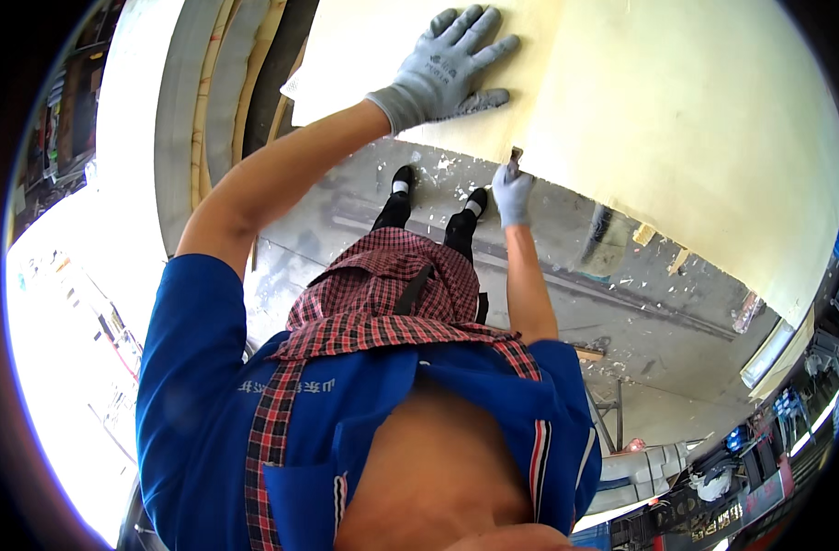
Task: The person trims the edge of a large, curved, light-colored wooden board using a chisel. They repeatedly chip away at the edge to remove excess material and shape the board.
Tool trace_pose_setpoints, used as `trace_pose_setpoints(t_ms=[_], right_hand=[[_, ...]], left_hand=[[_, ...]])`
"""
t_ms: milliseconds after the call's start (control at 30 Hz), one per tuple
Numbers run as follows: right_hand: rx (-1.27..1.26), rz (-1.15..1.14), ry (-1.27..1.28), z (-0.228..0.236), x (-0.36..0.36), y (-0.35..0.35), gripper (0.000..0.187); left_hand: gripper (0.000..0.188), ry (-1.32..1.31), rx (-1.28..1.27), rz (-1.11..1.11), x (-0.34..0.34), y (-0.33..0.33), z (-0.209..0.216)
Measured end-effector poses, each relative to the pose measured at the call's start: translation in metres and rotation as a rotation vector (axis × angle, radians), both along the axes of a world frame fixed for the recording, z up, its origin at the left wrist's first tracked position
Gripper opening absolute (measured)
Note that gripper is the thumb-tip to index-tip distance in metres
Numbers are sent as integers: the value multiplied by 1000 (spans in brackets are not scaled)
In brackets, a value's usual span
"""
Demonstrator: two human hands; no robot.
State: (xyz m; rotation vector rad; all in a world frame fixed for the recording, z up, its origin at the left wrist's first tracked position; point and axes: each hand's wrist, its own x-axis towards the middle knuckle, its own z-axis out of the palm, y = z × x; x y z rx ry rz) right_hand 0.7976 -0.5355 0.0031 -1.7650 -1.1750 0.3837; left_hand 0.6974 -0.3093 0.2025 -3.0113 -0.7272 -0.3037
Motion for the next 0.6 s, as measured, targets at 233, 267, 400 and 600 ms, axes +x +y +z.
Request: trace_pose_setpoints(t_ms=[233,267,400,600], right_hand=[[120,39,2169,135,-110,-10,12],[233,146,3070,185,-114,-8,11],[-211,788,2037,242,-146,-42,32],[-674,276,1026,224,-68,-72,24]], left_hand=[[72,-14,30,5,-6,3,-3],[72,-29,29,2,-6,0,-1],[72,-1,82,9,-3,-4,-4],[103,181,-78,-116,-27,-18,5]])
